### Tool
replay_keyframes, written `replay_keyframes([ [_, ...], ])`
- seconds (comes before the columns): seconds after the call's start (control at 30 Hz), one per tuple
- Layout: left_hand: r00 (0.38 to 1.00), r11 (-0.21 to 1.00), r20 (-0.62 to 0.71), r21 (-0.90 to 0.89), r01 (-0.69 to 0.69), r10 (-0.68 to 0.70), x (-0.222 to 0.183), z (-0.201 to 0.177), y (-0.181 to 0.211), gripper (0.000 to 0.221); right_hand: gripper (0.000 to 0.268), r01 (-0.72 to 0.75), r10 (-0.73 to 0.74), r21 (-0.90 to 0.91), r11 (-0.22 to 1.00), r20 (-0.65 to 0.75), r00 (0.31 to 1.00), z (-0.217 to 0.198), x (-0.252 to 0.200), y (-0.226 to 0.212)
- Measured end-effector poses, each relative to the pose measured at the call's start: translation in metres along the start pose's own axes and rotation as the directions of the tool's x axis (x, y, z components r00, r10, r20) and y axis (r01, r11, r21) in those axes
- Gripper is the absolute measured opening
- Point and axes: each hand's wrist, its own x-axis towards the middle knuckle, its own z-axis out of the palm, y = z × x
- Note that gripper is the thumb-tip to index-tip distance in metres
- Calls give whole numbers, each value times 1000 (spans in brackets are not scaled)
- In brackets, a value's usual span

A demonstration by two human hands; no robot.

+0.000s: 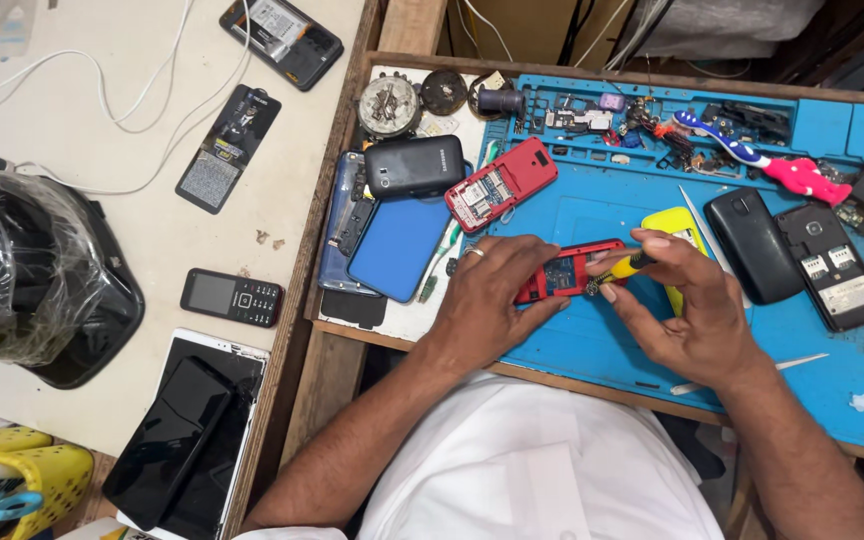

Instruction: The person uses a yellow-handled screwdriver to repeatedly tighten and loosen screws on the internal circuit board of a red mobile phone. The phone is held open on a blue workbench mat surrounded by other disassembled devices and tools.

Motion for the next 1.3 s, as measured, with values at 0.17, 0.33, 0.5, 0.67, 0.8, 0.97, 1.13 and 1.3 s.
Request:
replay_keyframes([
  [0.17, 1000, 1000, -1, 13, -1, 1, -1, 3, -2, 55, 76, 12, -22, -119, 993, -83, 996, 0, -4, 5],
  [0.33, 1000, 1000, 14, 27, 1, -1, -1, 4, -4, 55, 76, 37, -50, -158, 987, -80, 995, -1, -7, 8],
  [0.5, 1000, 1000, 16, 25, 6, -7, -2, 6, -5, 55, 72, 44, -45, -55, 998, -14, 999, -3, -2, 5],
  [0.67, 1000, 999, -1, 36, -21, 21, -4, 8, -7, 55, 79, 113, -140, -287, 951, -75, 987, 1, 0, 3],
  [0.8, 1000, 999, -5, 45, -29, 29, -4, 8, -7, 55, 73, 72, -81, -206, 976, -36, 996, 2, -6, 3],
  [0.97, 1000, 999, 23, 34, -6, 5, -4, 7, -6, 55, 71, -46, 50, 73, 996, -51, 997, 1, -11, 8],
  [1.13, 1000, 999, 30, 34, -8, 7, -4, 7, -7, 55, 77, -130, 140, 104, 986, -103, 985, -7, -12, 4],
  [1.3, 1000, 999, 27, 37, -8, 7, -2, 7, -7, 55, 81, -99, 100, 18, 995, -130, 986, -4, -6, 2],
])
